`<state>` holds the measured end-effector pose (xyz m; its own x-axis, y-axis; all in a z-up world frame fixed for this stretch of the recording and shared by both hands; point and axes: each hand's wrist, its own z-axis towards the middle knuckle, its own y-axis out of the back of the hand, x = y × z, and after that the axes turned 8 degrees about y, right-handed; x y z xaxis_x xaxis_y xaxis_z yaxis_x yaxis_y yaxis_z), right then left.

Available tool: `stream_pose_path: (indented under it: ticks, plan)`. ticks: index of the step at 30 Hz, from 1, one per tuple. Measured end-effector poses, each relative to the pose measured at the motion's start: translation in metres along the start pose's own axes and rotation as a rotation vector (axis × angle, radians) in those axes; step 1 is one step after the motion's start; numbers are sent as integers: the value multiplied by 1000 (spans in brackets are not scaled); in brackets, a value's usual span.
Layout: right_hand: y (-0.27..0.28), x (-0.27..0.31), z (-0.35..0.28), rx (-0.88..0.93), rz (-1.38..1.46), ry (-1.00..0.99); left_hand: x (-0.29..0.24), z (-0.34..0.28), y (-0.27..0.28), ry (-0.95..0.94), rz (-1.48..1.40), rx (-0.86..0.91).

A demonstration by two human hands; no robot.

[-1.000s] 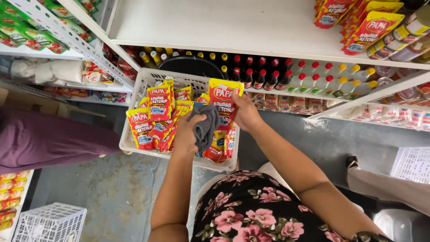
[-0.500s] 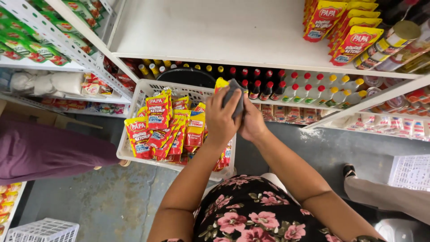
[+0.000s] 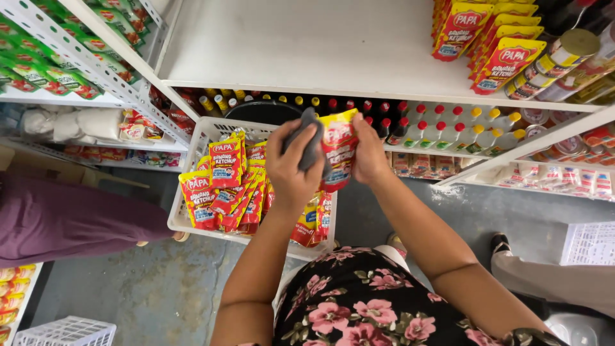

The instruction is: The person cleans individual ketchup packets with a cloth and stocks them neatly on a grocery store shelf.

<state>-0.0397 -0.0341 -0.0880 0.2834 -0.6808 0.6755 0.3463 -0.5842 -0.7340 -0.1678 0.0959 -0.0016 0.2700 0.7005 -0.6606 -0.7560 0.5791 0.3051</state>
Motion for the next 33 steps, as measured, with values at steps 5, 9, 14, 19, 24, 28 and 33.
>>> stream_pose_path:
  ticks: [5,9,14,19,24,28,33]
  plan:
    - [-6,3,1,-53,-32,63,-5,3,-16,-122,233,42]
    - [6,10,5,0,-118,172,16,-23,-21,-179,256,175]
    - [27,18,21,-109,31,-1,30,-31,-2,-18,-169,244]
    - [22,9,10,611,965,-420,-2,0,-16,187,-455,136]
    - [32,-39,-3,59,583,-85,-49,4,-56,46,-167,171]
    - [5,-7,-2,525,535,-91,-45,-10,-61,-150,-61,232]
    - [52,9,26,520,423,44,17,-36,-52,124,-92,419]
